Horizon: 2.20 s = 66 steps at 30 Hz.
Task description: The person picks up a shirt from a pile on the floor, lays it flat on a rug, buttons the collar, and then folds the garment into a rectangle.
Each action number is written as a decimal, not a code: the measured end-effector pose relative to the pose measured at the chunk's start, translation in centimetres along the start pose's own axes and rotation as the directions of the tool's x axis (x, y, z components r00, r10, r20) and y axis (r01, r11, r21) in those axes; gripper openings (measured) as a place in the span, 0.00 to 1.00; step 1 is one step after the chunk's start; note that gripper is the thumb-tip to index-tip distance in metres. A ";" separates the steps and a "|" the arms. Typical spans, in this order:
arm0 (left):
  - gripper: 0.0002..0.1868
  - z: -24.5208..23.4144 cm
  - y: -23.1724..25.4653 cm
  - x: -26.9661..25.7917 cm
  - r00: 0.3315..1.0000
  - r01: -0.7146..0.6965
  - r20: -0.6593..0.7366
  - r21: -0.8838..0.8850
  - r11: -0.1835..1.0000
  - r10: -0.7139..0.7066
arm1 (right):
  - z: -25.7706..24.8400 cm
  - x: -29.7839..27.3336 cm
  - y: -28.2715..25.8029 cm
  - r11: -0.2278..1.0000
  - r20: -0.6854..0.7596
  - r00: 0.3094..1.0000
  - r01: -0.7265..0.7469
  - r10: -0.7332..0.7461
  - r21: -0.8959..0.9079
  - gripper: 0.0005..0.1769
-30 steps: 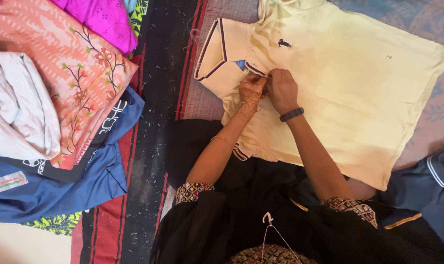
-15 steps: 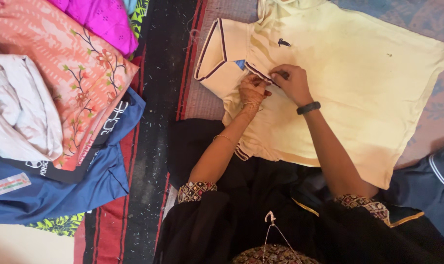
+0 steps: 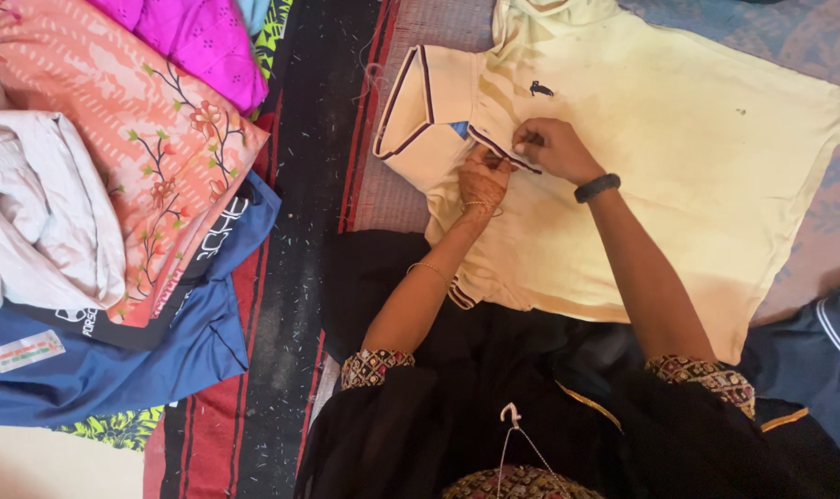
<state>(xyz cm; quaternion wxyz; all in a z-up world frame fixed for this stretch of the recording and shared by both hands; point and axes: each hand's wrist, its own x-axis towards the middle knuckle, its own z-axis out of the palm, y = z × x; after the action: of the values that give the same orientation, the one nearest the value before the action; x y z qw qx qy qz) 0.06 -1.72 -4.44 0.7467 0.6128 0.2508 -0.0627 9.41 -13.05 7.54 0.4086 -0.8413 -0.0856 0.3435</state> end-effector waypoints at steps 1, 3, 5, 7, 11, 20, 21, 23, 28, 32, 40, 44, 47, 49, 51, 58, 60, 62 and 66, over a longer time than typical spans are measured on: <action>0.07 -0.1 0.3 -0.1 1.000 0.001 -0.001 0.001 1.000 -0.001 | -0.2 0.1 0.2 1.000 0.001 1.000 0.000 0.000 0.001 0.03; 0.09 -0.2 1.1 -0.4 0.999 0.042 0.000 0.046 0.998 -0.042 | -0.9 0.5 0.3 0.988 0.123 0.988 -0.105 0.091 0.117 0.04; 0.09 -0.5 2.1 -0.5 0.999 0.041 -0.004 0.096 0.994 -0.041 | -1.2 0.8 0.3 0.984 0.152 0.984 -0.113 0.092 0.136 0.04; 0.09 -0.7 2.9 -0.8 0.999 0.044 -0.008 0.145 0.988 -0.043 | -1.3 1.0 0.4 0.980 0.182 0.979 -0.124 0.095 0.154 0.04; 0.10 -1.0 4.5 -1.4 0.998 0.049 -0.036 0.139 0.989 -0.044 | -1.3 1.2 0.5 0.978 0.191 0.973 -0.154 0.126 0.140 0.04; 0.11 -1.1 4.5 -1.3 0.982 0.189 0.026 -0.084 0.978 -0.188 | -0.3 0.0 1.5 0.981 0.081 0.997 -0.034 0.019 0.192 0.02; 0.11 -1.1 4.4 -1.3 0.978 0.205 0.045 -0.109 0.973 -0.201 | -0.1 -0.2 1.5 0.982 0.039 0.999 -0.021 0.014 0.190 0.03; 0.11 -0.9 4.5 -1.4 0.984 0.176 0.024 -0.106 0.979 -0.174 | 0.3 -0.4 1.5 0.979 0.014 0.999 -0.033 0.031 0.203 0.03; 0.10 -1.0 5.4 -1.6 0.998 0.060 -0.031 -0.008 0.998 -0.060 | 0.7 -0.7 1.0 0.973 -0.028 0.996 -0.074 0.082 0.217 0.04; 0.13 -0.9 4.7 -1.3 0.995 0.086 -0.058 0.157 0.984 -0.078 | 0.9 -0.9 0.8 0.967 -0.024 0.999 -0.017 0.024 0.254 0.02; 0.17 -0.9 4.3 -1.2 0.998 0.014 -0.060 0.333 0.943 0.006 | 3.1 -2.5 0.8 0.982 -0.241 0.971 0.040 0.006 0.187 0.05; 0.15 -1.3 5.0 0.2 0.939 0.332 0.098 -0.021 0.943 -0.329 | 2.2 -2.7 0.1 0.991 -0.236 0.963 0.120 -0.132 -0.064 0.11; 0.12 -4.0 5.5 1.3 0.952 0.258 0.126 0.155 0.954 -0.278 | 2.7 -3.0 -2.2 0.989 -0.256 0.959 0.096 -0.123 -0.113 0.13; 0.09 -6.7 5.8 1.9 0.986 0.037 0.131 0.444 0.895 -0.105 | 3.3 -2.9 -4.1 0.988 -0.289 0.949 0.096 -0.126 -0.117 0.15; 0.08 -8.1 5.9 2.1 0.980 -0.173 0.192 0.682 0.710 0.054 | 4.1 -2.8 -5.8 0.924 -0.263 0.916 0.215 -0.303 -0.315 0.20; 0.11 -7.3 7.1 1.3 0.981 -0.192 0.100 0.634 0.749 0.167 | 6.5 -0.4 -7.3 0.766 -0.191 0.876 0.260 -0.443 -0.588 0.14; 0.08 -6.7 7.0 1.4 0.958 -0.249 0.066 0.682 0.688 0.280 | 6.5 0.4 -6.7 0.858 -0.283 0.907 0.140 -0.311 -0.494 0.07; 0.11 -6.1 6.6 1.7 0.974 -0.202 0.079 0.734 0.649 0.214 | 6.5 0.5 -6.5 0.868 -0.281 0.918 0.118 -0.281 -0.481 0.06; 0.07 -6.0 6.5 1.7 0.979 -0.172 0.067 0.768 0.617 0.191 | 6.1 0.1 -7.6 0.827 -0.229 0.893 0.227 -0.388 -0.515 0.13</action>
<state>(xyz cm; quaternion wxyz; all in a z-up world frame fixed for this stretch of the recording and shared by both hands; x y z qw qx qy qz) 2.39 5.93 -0.22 0.4141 0.8949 0.1450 -0.0812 6.58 -4.23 10.60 0.2489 -0.9345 -0.2351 0.0977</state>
